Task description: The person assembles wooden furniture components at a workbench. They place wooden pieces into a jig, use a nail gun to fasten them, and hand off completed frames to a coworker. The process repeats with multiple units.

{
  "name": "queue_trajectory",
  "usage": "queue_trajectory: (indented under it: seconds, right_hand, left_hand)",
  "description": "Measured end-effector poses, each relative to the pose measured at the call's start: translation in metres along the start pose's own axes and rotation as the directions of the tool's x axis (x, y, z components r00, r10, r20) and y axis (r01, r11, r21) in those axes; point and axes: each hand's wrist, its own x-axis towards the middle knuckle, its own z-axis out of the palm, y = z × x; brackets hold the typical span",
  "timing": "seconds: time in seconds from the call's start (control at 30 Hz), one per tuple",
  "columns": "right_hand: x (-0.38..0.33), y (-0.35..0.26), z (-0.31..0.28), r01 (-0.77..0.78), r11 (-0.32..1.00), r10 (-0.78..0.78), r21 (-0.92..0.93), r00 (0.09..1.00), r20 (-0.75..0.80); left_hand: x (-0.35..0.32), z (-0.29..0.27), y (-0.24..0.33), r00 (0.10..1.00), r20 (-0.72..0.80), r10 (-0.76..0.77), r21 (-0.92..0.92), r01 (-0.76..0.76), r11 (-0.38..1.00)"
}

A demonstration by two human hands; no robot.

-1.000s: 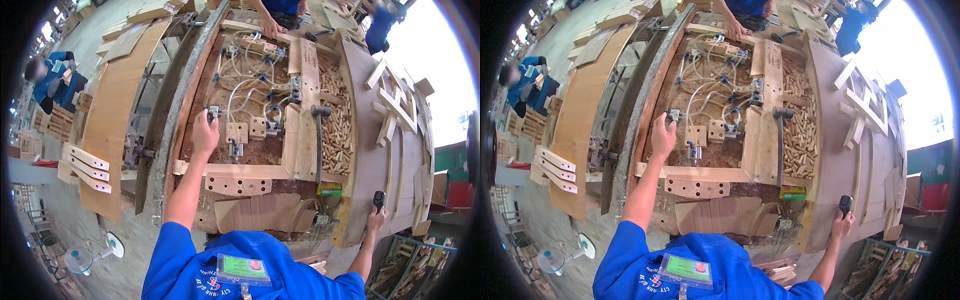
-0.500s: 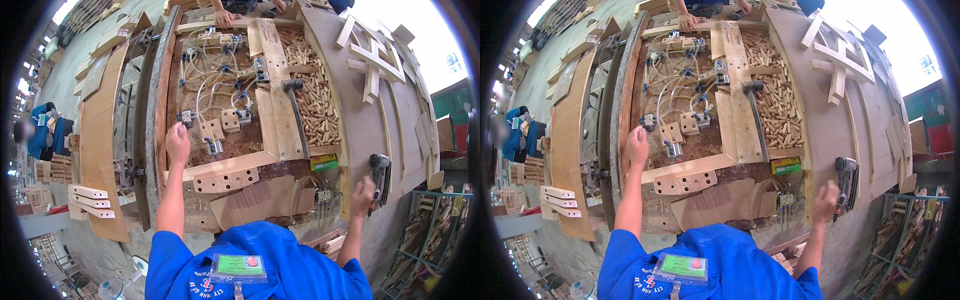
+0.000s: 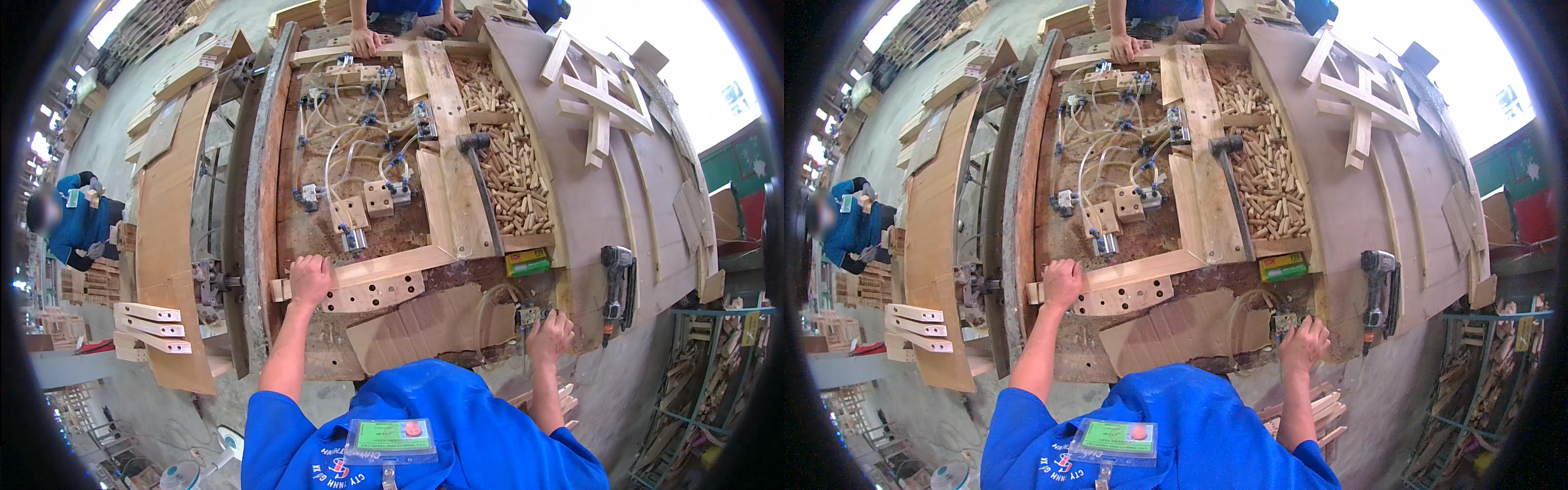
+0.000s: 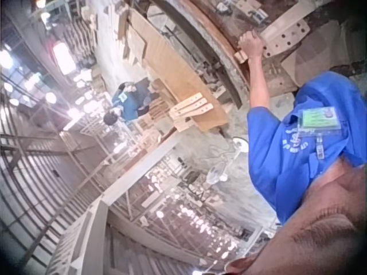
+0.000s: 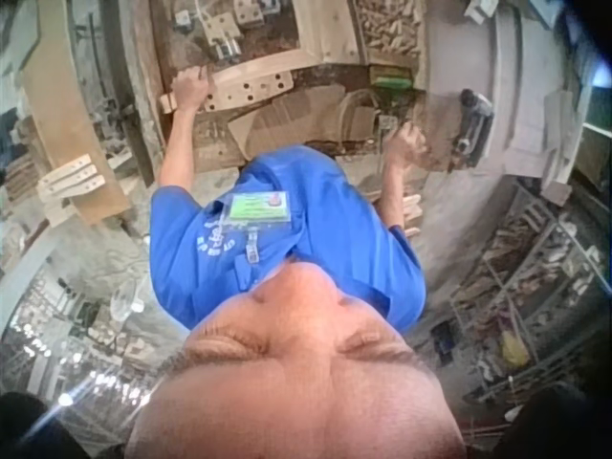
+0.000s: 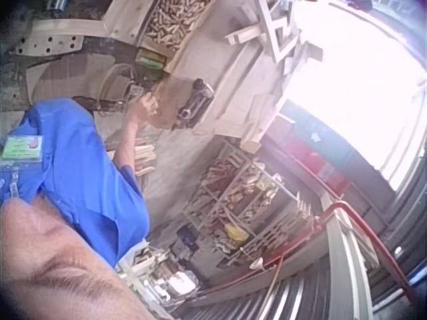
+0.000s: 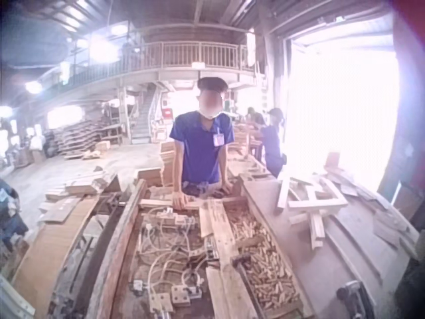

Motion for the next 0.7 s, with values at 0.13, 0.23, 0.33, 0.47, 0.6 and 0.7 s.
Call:
queue_trajectory:
  seconds: [0.13, 0.23, 0.33, 0.47, 0.6, 0.7]
  right_hand:
    - [0.017, 0.015, 0.011, -0.106, 0.914, 0.150, 0.392, 0.985, -0.081]
    - [0.022, 0.025, 0.026, -0.169, 0.806, 0.257, 0.568, 0.963, -0.077]
    - [0.021, 0.027, 0.028, -0.192, 0.733, 0.295, 0.652, 0.954, -0.051]
    - [0.027, 0.026, 0.025, -0.180, 0.727, 0.269, 0.663, 0.963, -0.033]
    - [0.025, 0.029, 0.028, -0.119, 0.761, 0.243, 0.638, 0.964, -0.110]
    - [0.024, 0.030, 0.029, -0.127, 0.754, 0.248, 0.645, 0.964, -0.101]
  left_hand:
    - [0.003, 0.000, 0.003, 0.998, 0.045, 0.033, -0.006, -0.033, 0.999]
    - [0.008, -0.004, 0.011, 0.991, 0.124, 0.046, -0.001, -0.046, 0.999]
    - [0.008, -0.004, 0.012, 0.990, 0.137, 0.023, -0.013, -0.021, 1.000]
    - [0.010, -0.003, 0.013, 0.990, 0.143, 0.006, 0.005, -0.006, 1.000]
    - [0.011, -0.001, 0.013, 0.989, 0.146, 0.002, -0.006, -0.001, 1.000]
    - [0.012, -0.002, 0.014, 0.989, 0.150, -0.003, -0.021, 0.006, 1.000]
